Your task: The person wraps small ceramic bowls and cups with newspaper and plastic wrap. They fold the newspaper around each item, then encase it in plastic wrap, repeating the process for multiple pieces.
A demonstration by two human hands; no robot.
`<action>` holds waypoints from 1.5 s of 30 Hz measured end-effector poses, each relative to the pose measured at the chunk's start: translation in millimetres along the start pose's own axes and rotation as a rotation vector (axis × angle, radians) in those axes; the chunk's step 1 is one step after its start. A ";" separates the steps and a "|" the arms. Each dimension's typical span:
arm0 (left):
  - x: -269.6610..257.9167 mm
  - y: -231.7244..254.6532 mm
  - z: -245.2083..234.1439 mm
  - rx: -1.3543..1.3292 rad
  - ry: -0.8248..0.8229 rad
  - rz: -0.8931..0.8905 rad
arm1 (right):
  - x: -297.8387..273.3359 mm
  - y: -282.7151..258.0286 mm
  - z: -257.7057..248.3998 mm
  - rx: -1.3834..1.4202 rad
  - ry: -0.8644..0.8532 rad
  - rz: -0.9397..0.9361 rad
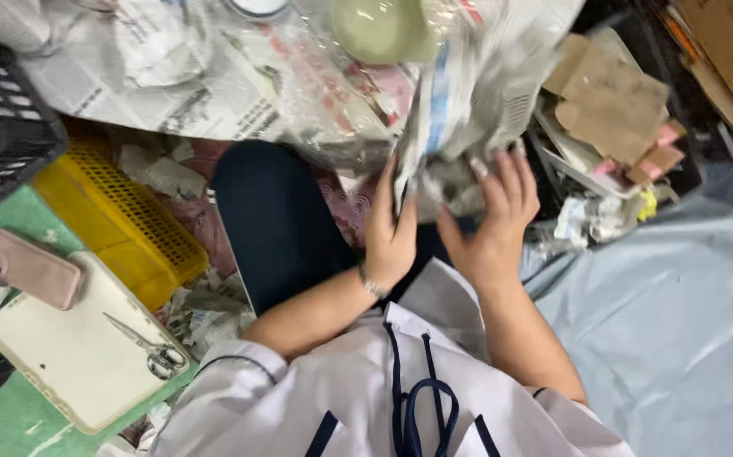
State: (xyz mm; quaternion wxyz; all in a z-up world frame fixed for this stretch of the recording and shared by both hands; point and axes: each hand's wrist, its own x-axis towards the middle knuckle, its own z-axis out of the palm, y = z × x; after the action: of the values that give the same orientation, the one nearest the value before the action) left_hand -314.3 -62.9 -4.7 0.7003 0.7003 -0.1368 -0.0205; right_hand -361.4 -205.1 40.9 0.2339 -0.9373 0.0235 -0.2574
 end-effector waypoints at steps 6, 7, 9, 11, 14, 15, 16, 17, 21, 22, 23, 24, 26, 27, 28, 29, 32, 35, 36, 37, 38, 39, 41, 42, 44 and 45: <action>-102.6 -13.6 -27.4 -0.080 -0.202 -0.671 | -85.4 42.9 -24.0 -0.073 -0.235 0.371; -108.7 -11.6 -33.9 -0.009 -0.265 -0.740 | -93.6 44.7 -28.4 -0.088 -0.285 0.390; -99.8 -8.0 -43.2 0.162 -0.228 -0.520 | -99.5 47.7 -31.4 0.033 -0.208 0.369; -88.6 5.5 -46.6 0.344 -0.043 0.005 | -103.3 49.7 -38.2 0.105 -0.129 0.381; -59.3 23.3 -62.7 0.702 0.076 0.668 | -110.5 58.7 -50.5 0.185 -0.106 0.422; -48.1 25.9 -63.5 0.831 0.094 0.842 | -111.5 66.7 -54.7 0.236 -0.172 0.417; -41.5 28.1 -62.5 0.954 0.111 1.008 | -116.9 74.3 -61.2 0.283 -0.246 0.417; -38.9 30.6 -62.4 1.074 0.127 1.177 | -124.6 81.1 -63.4 0.398 -0.296 0.437; -35.6 33.7 -62.5 0.874 -0.774 0.715 | -161.7 115.0 -66.2 0.569 -0.366 0.448; -33.3 31.8 -56.2 0.799 -0.722 0.577 | -171.4 124.8 -65.8 0.542 -0.355 0.437; -30.0 29.8 -50.6 0.721 -0.668 0.441 | -181.4 133.7 -63.5 0.616 -0.304 0.514; -25.3 26.9 -46.4 0.754 -0.616 0.409 | -192.7 139.7 -59.7 0.690 -0.251 0.593; -12.0 21.5 -41.2 0.819 -0.510 0.344 | -212.0 148.9 -50.9 0.716 -0.178 0.746; -9.0 22.0 -39.9 0.863 -0.599 0.257 | -219.2 151.4 -46.2 0.668 -0.160 0.821; -5.4 23.2 -39.3 0.907 -0.681 0.171 | -222.4 155.1 -42.3 0.620 -0.143 0.891; -2.5 25.1 -39.4 0.949 -0.763 0.082 | -224.4 156.4 -38.5 0.628 -0.098 0.852; -0.2 29.9 -44.9 1.019 -1.084 -0.273 | -224.0 154.2 -32.5 0.627 -0.023 0.773; -2.9 24.7 -45.7 0.765 -0.987 -0.205 | -218.0 152.3 -34.4 0.613 -0.064 0.782; -3.6 19.3 -44.1 0.735 -1.006 -0.193 | -217.4 152.8 -36.7 0.618 -0.084 0.802; -4.1 12.3 -40.4 0.706 -1.024 -0.181 | -218.3 153.7 -38.7 0.624 -0.105 0.821; -6.0 5.5 -38.2 0.675 -1.040 -0.172 | -220.7 155.3 -41.5 0.593 -0.135 0.797; -8.9 0.0 -38.4 0.624 -0.996 -0.151 | -224.4 157.4 -44.7 0.562 -0.165 0.772; -4.8 -10.8 -37.9 0.533 -0.898 -0.079 | -225.2 168.7 -39.8 0.542 -0.155 0.733; -4.4 -14.4 -37.7 0.513 -0.881 -0.057 | -230.3 171.8 -38.3 0.550 -0.129 0.737; -9.9 -18.7 -38.3 0.468 -0.850 -0.024 | -241.5 179.9 -31.9 0.569 -0.092 0.816; -13.9 -20.0 -40.2 0.490 -0.927 -0.119 | -247.3 183.2 -28.7 0.579 -0.081 0.892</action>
State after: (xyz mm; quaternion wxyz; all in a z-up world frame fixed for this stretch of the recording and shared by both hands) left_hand -315.6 -21.0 -26.0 0.3797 0.7674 -0.3931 -0.3352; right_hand -575.8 -339.7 -136.5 0.5705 -0.7425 0.3387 -0.0924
